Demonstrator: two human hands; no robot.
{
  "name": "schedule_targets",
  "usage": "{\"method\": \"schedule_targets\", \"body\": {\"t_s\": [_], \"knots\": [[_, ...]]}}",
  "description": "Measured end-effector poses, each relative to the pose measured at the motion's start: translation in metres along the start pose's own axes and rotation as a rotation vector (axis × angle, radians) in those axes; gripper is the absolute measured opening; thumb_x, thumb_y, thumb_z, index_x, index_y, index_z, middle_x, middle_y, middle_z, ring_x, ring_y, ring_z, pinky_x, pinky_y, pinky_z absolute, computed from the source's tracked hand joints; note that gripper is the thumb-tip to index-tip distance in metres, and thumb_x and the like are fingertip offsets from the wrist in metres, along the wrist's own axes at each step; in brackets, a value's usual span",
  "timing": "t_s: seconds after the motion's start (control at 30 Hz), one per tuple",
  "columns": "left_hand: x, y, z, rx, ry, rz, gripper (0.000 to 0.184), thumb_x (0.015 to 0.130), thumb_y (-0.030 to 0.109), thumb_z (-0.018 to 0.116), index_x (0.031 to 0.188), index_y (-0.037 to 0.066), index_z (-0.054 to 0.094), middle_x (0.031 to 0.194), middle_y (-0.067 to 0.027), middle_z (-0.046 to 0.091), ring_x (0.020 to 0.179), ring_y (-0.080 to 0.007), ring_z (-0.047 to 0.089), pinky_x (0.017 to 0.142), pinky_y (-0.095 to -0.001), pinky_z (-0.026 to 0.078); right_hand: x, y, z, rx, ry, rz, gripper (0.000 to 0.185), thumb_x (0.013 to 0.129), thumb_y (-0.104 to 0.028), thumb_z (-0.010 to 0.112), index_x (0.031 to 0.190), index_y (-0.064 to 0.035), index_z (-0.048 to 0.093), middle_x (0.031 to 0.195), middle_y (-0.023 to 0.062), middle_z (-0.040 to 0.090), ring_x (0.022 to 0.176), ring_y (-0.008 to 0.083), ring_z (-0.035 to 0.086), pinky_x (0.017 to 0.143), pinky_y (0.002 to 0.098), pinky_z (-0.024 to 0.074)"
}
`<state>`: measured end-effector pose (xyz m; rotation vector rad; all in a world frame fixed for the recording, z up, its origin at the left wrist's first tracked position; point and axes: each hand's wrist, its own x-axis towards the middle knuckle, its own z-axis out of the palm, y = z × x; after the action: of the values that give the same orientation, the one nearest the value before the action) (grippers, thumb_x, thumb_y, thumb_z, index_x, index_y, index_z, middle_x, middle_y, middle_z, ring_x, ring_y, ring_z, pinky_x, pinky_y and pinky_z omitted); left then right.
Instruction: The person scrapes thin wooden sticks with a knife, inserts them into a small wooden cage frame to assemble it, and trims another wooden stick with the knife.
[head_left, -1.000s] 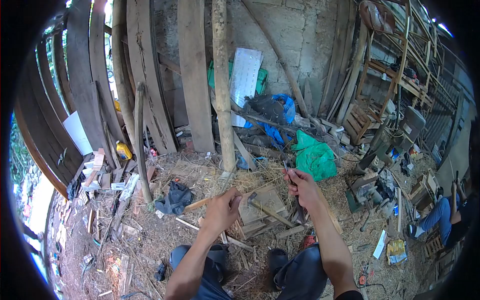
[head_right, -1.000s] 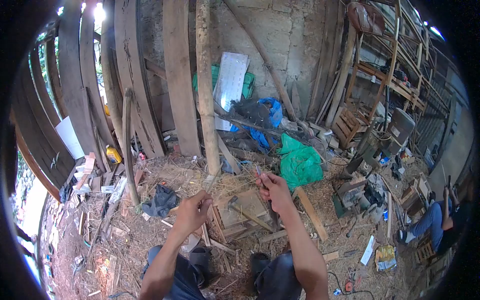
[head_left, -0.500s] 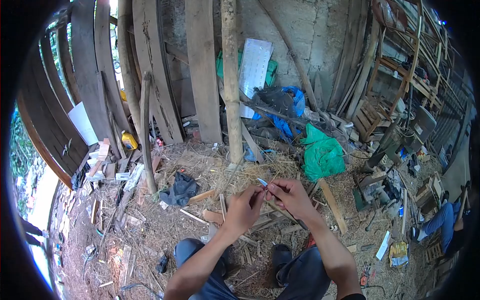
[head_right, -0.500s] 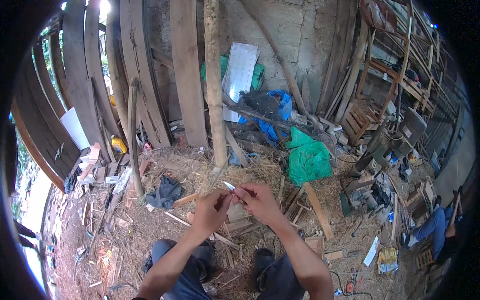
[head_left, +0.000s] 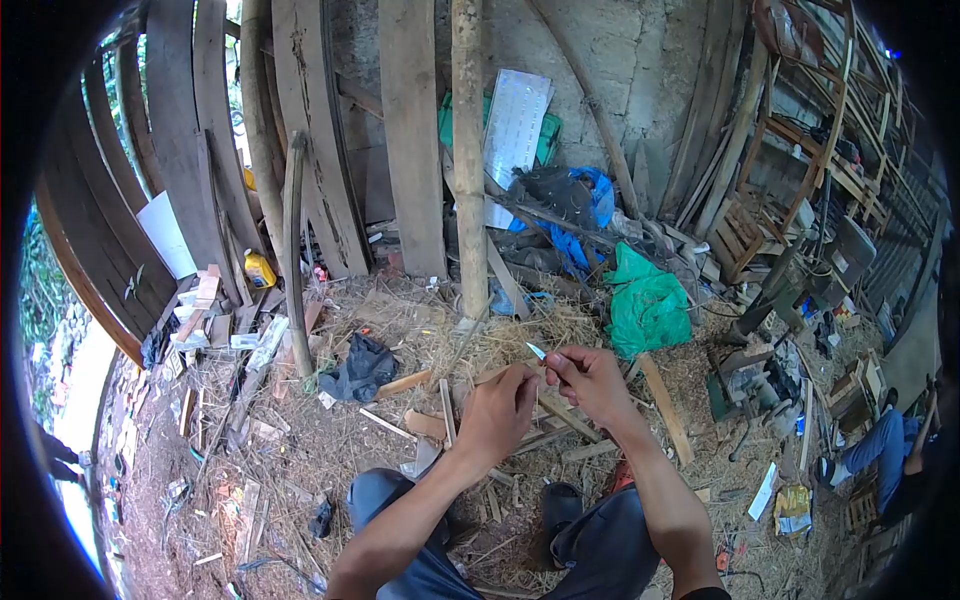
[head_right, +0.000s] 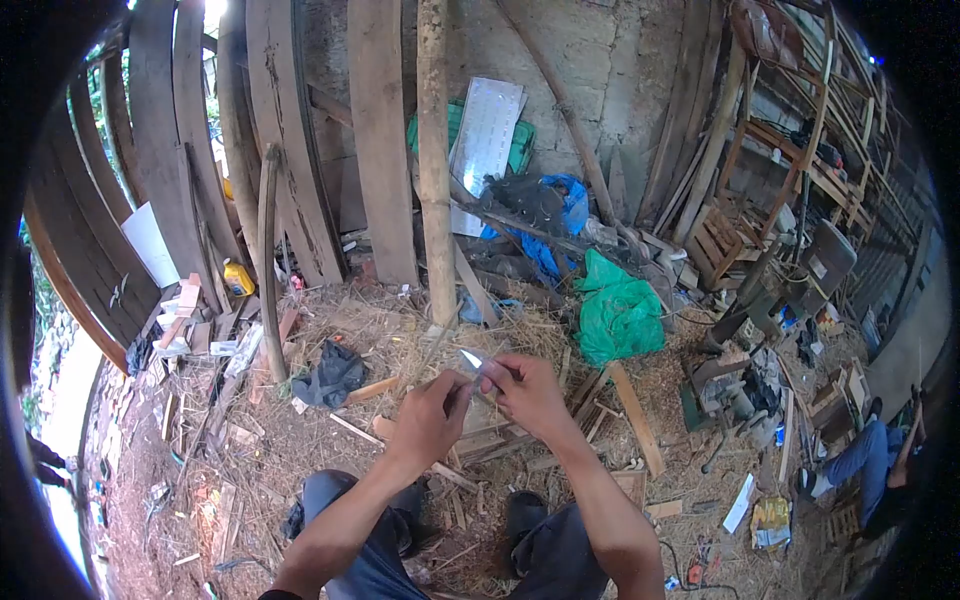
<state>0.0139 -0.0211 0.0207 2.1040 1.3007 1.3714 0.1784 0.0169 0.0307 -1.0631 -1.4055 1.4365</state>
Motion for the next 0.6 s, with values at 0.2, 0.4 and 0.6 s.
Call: {"method": "schedule_targets", "body": {"t_s": [0.2, 0.4, 0.6], "knots": [[-0.003, -0.004, -0.007, -0.156, -0.1, -0.159, 0.01, 0.084, 0.006, 0.059, 0.088, -0.002, 0.054, 0.07, -0.0197, 0.061, 0.065, -0.0367, 0.061, 0.057, -0.0393, 0.047, 0.007, -0.004, -0.02, 0.133, 0.136, -0.058, 0.021, 0.094, -0.018, 0.053, 0.084, -0.0007, 0.062, 0.06, -0.0025, 0.05, 0.045, 0.0029, 0.036, 0.04, 0.0204, 0.0254], [-0.004, -0.011, -0.001, 0.015, 0.03, 0.033, 0.009, 0.087, 0.01, 0.056, 0.088, 0.001, 0.052, 0.076, -0.017, 0.06, 0.067, -0.0371, 0.06, 0.056, -0.0431, 0.047, 0.002, 0.005, 0.002, -0.003, -0.044, 0.058, 0.02, 0.095, -0.017, 0.051, 0.09, 0.0005, 0.061, 0.069, -0.0031, 0.052, 0.047, 0.0024, 0.035, 0.042, 0.0183, 0.028], [-0.008, -0.007, 0.0, 0.198, -0.02, 0.074, 0.01, 0.088, 0.013, 0.055, 0.088, 0.005, 0.05, 0.078, -0.016, 0.058, 0.069, -0.0379, 0.06, 0.055, -0.0448, 0.049, 0.004, -0.005, -0.014, 0.238, 0.095, 0.006, 0.022, 0.094, -0.02, 0.053, 0.089, -0.0003, 0.062, 0.067, -0.0033, 0.051, 0.046, 0.003, 0.036, 0.04, 0.0195, 0.0278]]}}
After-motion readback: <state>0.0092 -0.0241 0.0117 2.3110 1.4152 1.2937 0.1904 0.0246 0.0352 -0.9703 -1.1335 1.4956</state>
